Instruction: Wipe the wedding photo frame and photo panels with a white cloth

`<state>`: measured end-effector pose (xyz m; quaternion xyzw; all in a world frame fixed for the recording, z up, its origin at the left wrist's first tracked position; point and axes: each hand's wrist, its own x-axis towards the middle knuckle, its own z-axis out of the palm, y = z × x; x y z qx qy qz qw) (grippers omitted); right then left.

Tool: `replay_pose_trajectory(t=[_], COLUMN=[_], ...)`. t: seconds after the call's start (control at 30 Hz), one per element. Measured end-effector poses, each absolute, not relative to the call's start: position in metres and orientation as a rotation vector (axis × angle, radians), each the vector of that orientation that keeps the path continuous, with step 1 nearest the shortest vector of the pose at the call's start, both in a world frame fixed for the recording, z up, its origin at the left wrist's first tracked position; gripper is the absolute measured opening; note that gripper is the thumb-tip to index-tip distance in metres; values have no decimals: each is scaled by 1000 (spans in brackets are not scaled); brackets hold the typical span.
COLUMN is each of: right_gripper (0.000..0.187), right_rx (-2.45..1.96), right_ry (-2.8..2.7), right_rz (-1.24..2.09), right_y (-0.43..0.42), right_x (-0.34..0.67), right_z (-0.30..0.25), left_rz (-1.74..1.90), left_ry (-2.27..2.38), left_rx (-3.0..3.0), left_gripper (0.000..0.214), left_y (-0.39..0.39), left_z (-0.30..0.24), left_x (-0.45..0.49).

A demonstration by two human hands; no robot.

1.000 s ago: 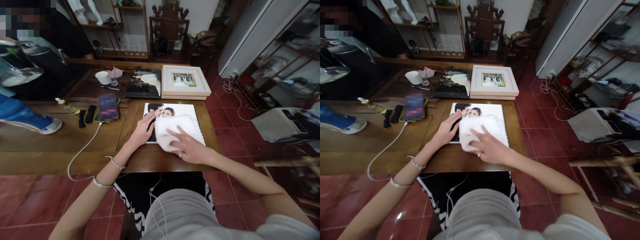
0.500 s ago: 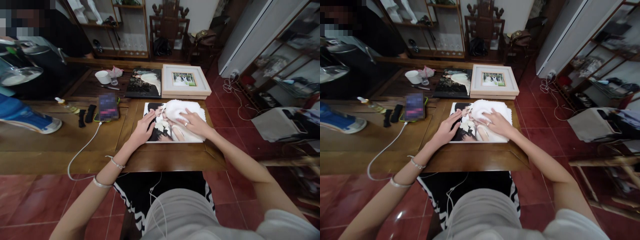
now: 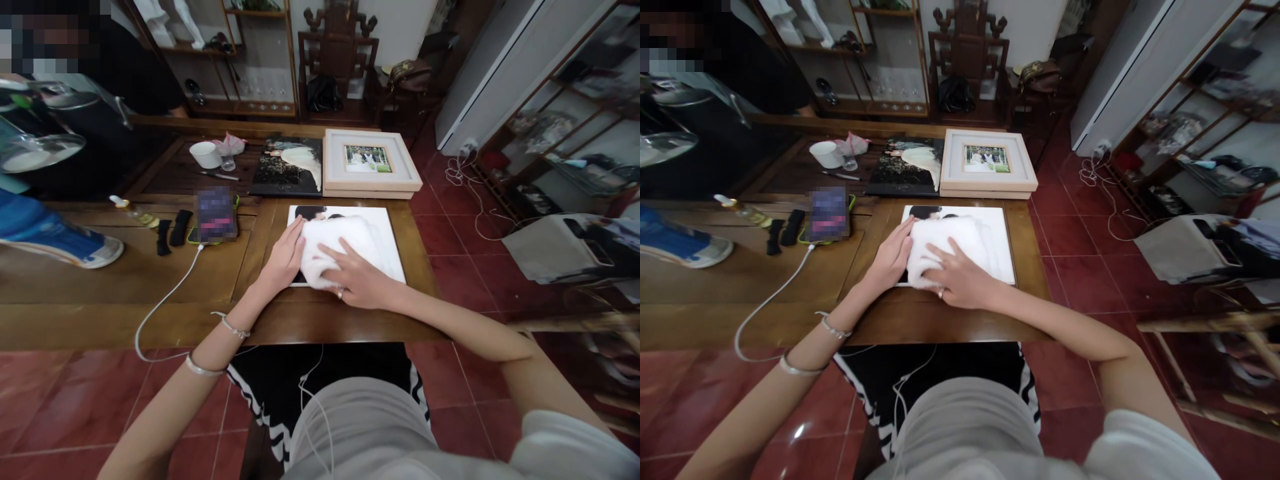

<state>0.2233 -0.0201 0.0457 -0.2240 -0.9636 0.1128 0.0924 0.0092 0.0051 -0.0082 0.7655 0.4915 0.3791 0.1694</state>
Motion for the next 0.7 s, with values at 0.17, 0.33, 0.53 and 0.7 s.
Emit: replay_pose_trajectory(t=[0.17,0.33,0.53,0.7], right_gripper=[24,24,31,38], right_rx=[-483,-626,-1203,-1311], right_ry=[-2966,-2907,-2524,-2218], right_rz=[585,696,621,656], right_y=[-55,-59,-20,26], right_x=[242,274,307,286], right_z=[61,73,64,59], left_rz=[1020,924,905,917], left_ry=[1343,1324,1307,1298], left_rx=[2175,2254,2323,2320], left_gripper=[61,54,47,47], left_y=[2,5,6,6], left_z=[-3,-4,-6,-6], left_x=[9,10,10,10])
